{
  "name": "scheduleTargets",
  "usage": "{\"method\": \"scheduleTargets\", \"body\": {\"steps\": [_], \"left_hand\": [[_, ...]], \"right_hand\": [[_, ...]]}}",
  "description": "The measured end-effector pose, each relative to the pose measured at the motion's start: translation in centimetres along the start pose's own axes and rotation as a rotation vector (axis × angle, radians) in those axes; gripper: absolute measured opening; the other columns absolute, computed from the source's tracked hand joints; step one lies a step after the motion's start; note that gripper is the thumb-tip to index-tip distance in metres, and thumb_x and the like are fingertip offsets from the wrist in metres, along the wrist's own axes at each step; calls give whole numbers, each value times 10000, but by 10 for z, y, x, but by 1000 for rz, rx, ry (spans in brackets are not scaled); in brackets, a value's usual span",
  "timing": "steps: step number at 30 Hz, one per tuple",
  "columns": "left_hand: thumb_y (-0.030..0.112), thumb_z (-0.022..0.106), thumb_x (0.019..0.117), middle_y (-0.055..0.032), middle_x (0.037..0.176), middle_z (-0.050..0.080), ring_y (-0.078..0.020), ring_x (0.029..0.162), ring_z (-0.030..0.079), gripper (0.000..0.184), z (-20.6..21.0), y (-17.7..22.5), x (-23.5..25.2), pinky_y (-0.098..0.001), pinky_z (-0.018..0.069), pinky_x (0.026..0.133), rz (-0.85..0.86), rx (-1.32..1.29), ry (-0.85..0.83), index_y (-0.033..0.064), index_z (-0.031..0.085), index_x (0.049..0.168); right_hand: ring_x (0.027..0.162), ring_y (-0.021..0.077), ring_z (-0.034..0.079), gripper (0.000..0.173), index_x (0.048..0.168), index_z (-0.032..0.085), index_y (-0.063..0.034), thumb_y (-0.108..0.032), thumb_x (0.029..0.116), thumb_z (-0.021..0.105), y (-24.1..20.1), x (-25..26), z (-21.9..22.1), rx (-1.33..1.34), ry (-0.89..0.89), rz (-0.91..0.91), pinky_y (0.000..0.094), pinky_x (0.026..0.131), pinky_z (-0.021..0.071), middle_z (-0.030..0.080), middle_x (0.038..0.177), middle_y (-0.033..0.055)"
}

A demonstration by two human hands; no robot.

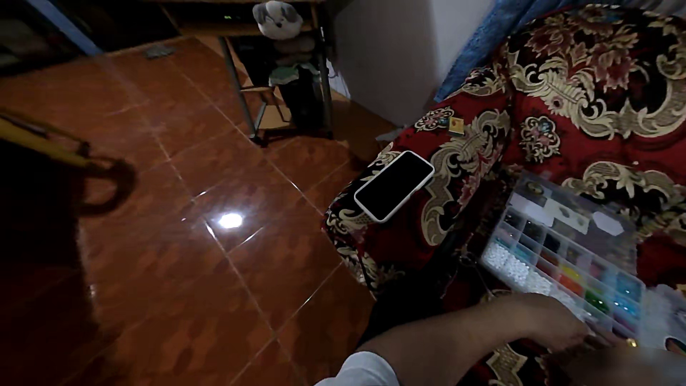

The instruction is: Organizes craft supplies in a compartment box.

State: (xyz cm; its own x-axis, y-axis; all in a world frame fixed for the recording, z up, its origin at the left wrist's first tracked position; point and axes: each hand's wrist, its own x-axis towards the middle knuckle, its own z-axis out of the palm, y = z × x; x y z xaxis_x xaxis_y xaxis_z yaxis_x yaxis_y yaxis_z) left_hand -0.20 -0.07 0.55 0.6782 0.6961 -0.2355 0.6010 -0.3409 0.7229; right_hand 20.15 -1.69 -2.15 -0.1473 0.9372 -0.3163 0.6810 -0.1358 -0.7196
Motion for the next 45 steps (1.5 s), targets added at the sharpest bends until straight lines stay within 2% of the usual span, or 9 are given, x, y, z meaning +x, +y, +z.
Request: {"method": "scheduleTargets", "body": {"steps": [2, 6, 14, 19, 27, 33, 35, 38, 45], "left_hand": [[77, 501, 1059, -260, 1178, 674, -414, 1157, 637, 283, 2, 2, 0, -578, 484, 994, -39, 3, -8, -49, 632, 1276], [27, 622, 978, -228, 1329, 630, -374, 1274, 584, 340, 10, 2, 3, -542, 456, 1067, 11, -23, 34, -52, 620, 1308], [-1, 616, 968, -224, 1382, 596, -362, 1345, 526, 368, 14, 0, 7, -505, 416, 1118, 29, -28, 48, -77, 596, 1327], [25, 656, 960, -230, 1383, 592, -364, 1342, 527, 388, 12, 4, 3, -501, 421, 1114, 6, -10, 45, -78, 595, 1329], [-5, 644, 947, -242, 1353, 601, -370, 1337, 524, 293, 15, 2, 6, -495, 412, 1116, 26, 26, 27, -112, 638, 1220], [61, 627, 975, -262, 1251, 654, -409, 1200, 620, 341, 11, 5, 1, -578, 476, 1018, -49, 15, 18, -90, 614, 1280], [97, 683, 964, -256, 1218, 669, -405, 1181, 630, 363, 2, -1, -2, -581, 475, 1013, -50, 6, 4, -62, 626, 1285], [145, 698, 967, -257, 1202, 666, -406, 1182, 624, 343, -12, -10, -9, -581, 480, 1007, -118, 45, 2, -68, 640, 1231], [99, 622, 1004, -262, 1165, 674, -403, 1159, 626, 247, -35, -25, -21, -556, 465, 1018, -107, 22, 65, -98, 673, 1146]], "right_hand": [[1045, 146, 679, 595, 1505, 435, -31, -377, 1107, 159, -4, 2, 6, 112, -45, -64, 362, 772, 585, 595, 1388, 148], [1060, 124, 689, 593, 1410, 528, 0, -406, 1107, 218, 5, 9, 27, 190, 0, -87, 364, 888, 601, 656, 1265, 96], [1207, 163, 616, 598, 1393, 585, -7, -383, 1110, 215, -16, 10, 30, 12, 57, -59, 381, 1075, 453, 645, 1330, 156], [1112, 195, 642, 578, 1362, 587, 33, -309, 1113, 193, -32, 2, 26, 7, 24, -120, 405, 994, 501, 657, 1224, 221], [1083, 115, 643, 586, 1273, 665, -29, -409, 1102, 252, -10, 20, 39, 103, 88, -58, 366, 996, 491, 693, 1188, 100], [1059, 198, 635, 616, 1288, 619, 58, -403, 1116, 248, -18, 20, 36, 31, 87, 59, 436, 983, 485, 658, 1201, 198], [937, 145, 643, 637, 1240, 617, 71, -410, 1119, 218, -24, 16, 35, 50, 74, 80, 397, 893, 520, 671, 1084, 151], [593, 80, 665, 672, 1205, 578, 69, -397, 1113, 102, -16, 15, 32, 226, -27, 33, 293, 552, 582, 698, 795, 39], [535, 11, 607, 697, 1251, 543, -22, -517, 1075, 84, 9, 17, 22, 467, -398, -79, 195, 491, 514, 767, 919, -39]]}}
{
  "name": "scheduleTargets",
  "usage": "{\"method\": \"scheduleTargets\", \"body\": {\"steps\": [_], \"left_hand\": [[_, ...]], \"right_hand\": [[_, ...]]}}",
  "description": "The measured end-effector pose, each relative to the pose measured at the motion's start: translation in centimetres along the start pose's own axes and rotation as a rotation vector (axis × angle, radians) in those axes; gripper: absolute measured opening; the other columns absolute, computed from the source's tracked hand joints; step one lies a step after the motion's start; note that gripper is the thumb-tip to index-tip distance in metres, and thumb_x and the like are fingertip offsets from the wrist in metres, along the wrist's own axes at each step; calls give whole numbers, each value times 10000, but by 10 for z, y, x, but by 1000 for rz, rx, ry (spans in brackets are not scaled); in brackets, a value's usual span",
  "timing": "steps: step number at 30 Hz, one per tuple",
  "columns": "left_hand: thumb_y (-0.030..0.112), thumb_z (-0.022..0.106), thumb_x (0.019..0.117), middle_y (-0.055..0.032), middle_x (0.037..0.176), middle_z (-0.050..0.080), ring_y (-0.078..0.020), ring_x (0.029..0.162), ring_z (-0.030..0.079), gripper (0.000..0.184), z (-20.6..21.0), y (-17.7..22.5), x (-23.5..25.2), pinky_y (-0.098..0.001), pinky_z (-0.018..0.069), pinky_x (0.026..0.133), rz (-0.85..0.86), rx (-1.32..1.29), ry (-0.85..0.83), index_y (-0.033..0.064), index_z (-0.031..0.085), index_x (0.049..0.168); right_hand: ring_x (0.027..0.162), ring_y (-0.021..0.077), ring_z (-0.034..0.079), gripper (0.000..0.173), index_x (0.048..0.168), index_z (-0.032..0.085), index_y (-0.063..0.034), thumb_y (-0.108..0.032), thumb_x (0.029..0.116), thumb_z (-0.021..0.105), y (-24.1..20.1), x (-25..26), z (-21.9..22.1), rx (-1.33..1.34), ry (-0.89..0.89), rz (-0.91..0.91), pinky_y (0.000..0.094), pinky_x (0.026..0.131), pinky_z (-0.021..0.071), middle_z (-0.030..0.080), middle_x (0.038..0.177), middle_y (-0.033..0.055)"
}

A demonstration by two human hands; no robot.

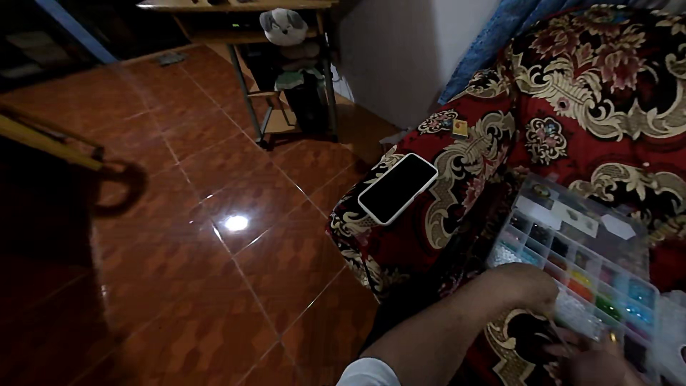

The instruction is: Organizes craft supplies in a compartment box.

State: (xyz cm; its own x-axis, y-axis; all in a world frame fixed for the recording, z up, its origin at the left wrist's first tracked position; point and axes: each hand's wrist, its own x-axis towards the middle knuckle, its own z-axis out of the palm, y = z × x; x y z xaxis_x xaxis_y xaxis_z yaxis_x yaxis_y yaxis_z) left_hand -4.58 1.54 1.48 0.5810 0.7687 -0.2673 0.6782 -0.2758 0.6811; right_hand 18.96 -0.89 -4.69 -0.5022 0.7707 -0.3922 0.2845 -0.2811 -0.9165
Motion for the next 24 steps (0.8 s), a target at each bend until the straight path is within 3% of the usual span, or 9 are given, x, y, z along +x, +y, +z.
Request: {"method": "scheduleTargets", "body": {"steps": [3, 5, 6, 9, 12, 17, 20, 22, 24], "left_hand": [[45, 625, 989, -253, 1097, 694, -375, 1077, 655, 213, 4, 2, 2, -520, 476, 990, 164, -117, 30, -101, 686, 1131], [28, 624, 982, -248, 1085, 698, -360, 1051, 663, 215, 4, 4, 1, -503, 485, 976, 212, -156, 35, -95, 685, 1148], [22, 624, 980, -246, 1082, 700, -355, 1043, 668, 219, 5, 4, 1, -495, 491, 969, 230, -165, 48, -96, 682, 1155], [24, 622, 982, -243, 1096, 701, -355, 1053, 670, 224, 5, 2, 1, -489, 495, 975, 239, -161, 75, -93, 678, 1165], [32, 624, 985, -239, 1096, 705, -352, 1056, 672, 220, 3, 3, -1, -489, 494, 974, 224, -155, 68, -90, 683, 1159], [32, 633, 982, -248, 1070, 700, -355, 1035, 669, 214, 5, 6, 0, -492, 495, 964, 217, -144, 29, -102, 684, 1141], [29, 637, 976, -239, 1066, 704, -351, 1040, 667, 199, 7, 7, 2, -491, 488, 967, 233, -116, 24, -90, 697, 1124], [14, 658, 954, -230, 1061, 710, -351, 1041, 670, 187, 10, 6, 5, -500, 491, 968, 246, -115, 48, -82, 707, 1107], [-20, 678, 920, -227, 1039, 714, -355, 1018, 675, 178, 12, 5, 7, -508, 500, 947, 258, -119, 72, -81, 715, 1083]], "right_hand": [[532, -4, 584, 579, 1194, 605, -146, -623, 1029, 323, 16, 0, -1, 102, -85, -42, 178, 485, 498, 727, 812, -96], [538, -41, 553, 473, 1053, 716, -310, -730, 871, 596, 18, 0, 4, 205, -150, -88, 150, 486, 462, 672, 740, -160], [510, -58, 524, 396, 1000, 732, -353, -707, 847, 642, 17, 0, 7, 240, -185, -117, 136, 456, 433, 655, 706, -178], [447, -68, 467, 259, 869, 726, -344, -582, 925, 641, 12, 0, 13, 358, -242, -175, 122, 397, 383, 606, 633, -176], [502, -60, 526, 279, 835, 734, -327, -549, 958, 619, 11, 1, 14, 380, -207, -187, 122, 452, 430, 643, 667, -161], [729, -49, 647, 220, 1000, 793, -295, -436, 975, 626, 9, -3, 16, 335, -154, -191, 126, 644, 521, 749, 902, -135], [749, -37, 662, 190, 1056, 768, -340, -462, 938, 683, 14, -1, 18, 363, -96, -200, 142, 646, 540, 749, 928, -140], [758, -14, 656, 238, 1127, 727, -299, -458, 966, 652, 21, 3, 14, 334, -97, -232, 152, 661, 536, 729, 941, -127], [653, -19, 641, 203, 1035, 721, -266, -374, 1025, 549, 15, 0, 19, 256, -50, -234, 153, 594, 527, 724, 823, -128]]}}
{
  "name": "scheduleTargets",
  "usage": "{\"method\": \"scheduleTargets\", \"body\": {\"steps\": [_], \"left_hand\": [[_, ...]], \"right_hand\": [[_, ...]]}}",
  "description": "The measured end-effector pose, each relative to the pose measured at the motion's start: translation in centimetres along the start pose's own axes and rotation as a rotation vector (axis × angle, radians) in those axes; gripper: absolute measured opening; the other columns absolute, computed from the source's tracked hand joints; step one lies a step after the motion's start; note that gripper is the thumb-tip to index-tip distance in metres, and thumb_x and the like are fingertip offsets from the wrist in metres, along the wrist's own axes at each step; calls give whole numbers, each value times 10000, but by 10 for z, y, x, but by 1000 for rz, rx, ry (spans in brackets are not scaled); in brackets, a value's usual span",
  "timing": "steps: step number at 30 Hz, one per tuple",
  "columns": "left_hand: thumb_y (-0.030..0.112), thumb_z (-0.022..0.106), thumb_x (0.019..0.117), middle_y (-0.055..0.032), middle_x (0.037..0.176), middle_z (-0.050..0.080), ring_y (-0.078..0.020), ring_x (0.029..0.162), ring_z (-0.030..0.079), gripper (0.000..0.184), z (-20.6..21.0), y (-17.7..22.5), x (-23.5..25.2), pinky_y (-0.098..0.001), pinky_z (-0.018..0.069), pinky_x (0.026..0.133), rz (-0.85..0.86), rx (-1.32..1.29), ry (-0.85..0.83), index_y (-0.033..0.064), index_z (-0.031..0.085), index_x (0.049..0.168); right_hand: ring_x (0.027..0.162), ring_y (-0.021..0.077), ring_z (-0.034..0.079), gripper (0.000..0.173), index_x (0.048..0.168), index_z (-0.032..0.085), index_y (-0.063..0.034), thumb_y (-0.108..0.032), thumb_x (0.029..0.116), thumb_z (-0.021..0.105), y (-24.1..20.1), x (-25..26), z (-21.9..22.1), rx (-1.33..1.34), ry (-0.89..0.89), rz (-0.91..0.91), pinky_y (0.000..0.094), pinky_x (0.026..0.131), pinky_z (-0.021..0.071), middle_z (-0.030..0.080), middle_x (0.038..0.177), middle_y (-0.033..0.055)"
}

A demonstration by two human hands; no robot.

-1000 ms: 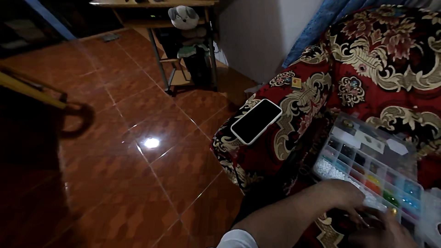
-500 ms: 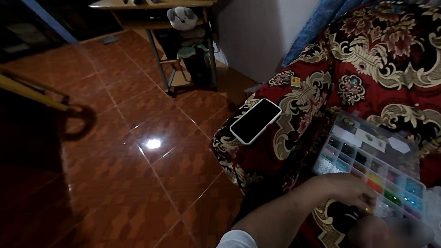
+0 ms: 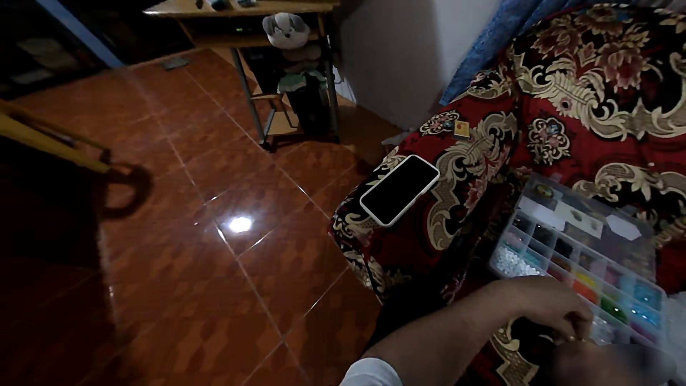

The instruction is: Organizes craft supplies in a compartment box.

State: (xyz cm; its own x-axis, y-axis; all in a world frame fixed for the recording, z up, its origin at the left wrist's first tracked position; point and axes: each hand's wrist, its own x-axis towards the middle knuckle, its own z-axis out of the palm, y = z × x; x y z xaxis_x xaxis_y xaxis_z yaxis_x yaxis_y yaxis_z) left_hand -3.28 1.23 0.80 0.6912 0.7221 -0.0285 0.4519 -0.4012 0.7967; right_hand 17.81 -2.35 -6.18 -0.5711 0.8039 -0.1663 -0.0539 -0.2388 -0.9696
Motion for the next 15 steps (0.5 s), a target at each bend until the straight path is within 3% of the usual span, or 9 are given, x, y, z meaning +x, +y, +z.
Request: {"method": "scheduleTargets", "body": {"steps": [2, 5, 11, 15], "left_hand": [[-21, 689, 913, -228, 1050, 713, -357, 1032, 671, 192, -1, 1, 0, -510, 495, 955, -1, 12, -13, -79, 714, 1095], [-2, 701, 913, -223, 1044, 713, -356, 1036, 670, 188, -2, 1, -1, -512, 495, 953, 2, 46, -14, -74, 717, 1086], [48, 703, 934, -217, 1038, 714, -346, 1033, 669, 190, -6, 1, -3, -501, 494, 953, -18, 62, -35, -68, 720, 1083], [24, 646, 963, -244, 1045, 697, -359, 1024, 664, 201, -6, 2, -3, -499, 496, 937, -23, 48, -73, -98, 677, 1120]], "right_hand": [[562, -39, 596, 332, 945, 692, -262, -267, 1063, 381, -10, -2, 5, -82, 6, 25, 151, 537, 500, 694, 705, -152], [506, -48, 547, 394, 887, 628, -231, -193, 1069, 280, -18, -1, 7, -162, 19, 73, 145, 490, 464, 651, 649, -163], [561, -54, 545, 410, 856, 667, -266, -154, 1053, 325, -17, -2, 5, -80, 15, 62, 137, 537, 459, 646, 688, -172], [536, -66, 498, 343, 852, 704, -306, -247, 1035, 420, -14, -3, -4, 15, -14, 87, 126, 480, 393, 635, 698, -172]]}}
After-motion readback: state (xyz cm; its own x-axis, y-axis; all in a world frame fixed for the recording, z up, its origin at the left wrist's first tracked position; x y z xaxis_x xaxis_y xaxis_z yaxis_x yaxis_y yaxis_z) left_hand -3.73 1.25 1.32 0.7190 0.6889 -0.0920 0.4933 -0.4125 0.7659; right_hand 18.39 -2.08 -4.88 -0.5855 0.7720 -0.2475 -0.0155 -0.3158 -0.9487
